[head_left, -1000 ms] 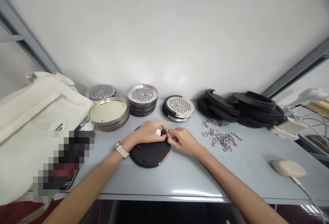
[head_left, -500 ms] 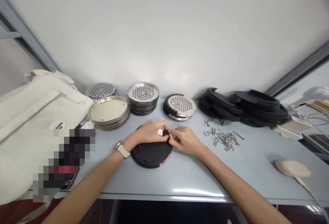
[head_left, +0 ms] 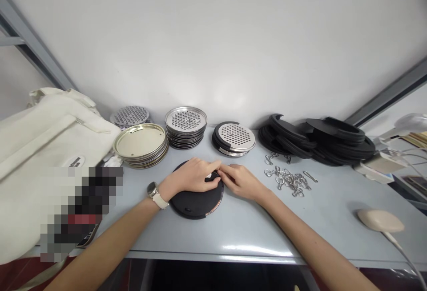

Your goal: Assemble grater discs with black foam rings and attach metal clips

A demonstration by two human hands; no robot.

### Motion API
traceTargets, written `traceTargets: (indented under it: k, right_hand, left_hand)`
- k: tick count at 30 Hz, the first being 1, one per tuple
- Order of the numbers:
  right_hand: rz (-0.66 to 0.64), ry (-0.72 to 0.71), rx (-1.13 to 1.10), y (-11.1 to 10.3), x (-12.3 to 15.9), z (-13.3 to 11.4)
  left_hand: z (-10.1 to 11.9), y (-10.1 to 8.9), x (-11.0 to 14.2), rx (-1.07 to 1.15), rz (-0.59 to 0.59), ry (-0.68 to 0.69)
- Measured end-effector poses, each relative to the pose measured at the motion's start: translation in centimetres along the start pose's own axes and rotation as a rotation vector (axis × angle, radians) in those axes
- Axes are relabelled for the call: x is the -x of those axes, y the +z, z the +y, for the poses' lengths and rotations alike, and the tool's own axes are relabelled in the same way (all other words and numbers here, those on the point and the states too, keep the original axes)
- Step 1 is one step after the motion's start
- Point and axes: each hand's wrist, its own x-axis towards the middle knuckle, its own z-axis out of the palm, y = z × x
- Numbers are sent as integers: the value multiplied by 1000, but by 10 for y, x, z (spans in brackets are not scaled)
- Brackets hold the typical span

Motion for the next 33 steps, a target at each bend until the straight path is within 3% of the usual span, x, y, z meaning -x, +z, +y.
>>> traceTargets:
  k: [15,33]
  right_hand:
    - [-48,107,-275,1,1,2]
    - [-49,96,-194,3,-1,-2]
  left_hand:
    - [6,-7,5,-154,-43,-11]
    - [-2,0,2,-32,-4,3]
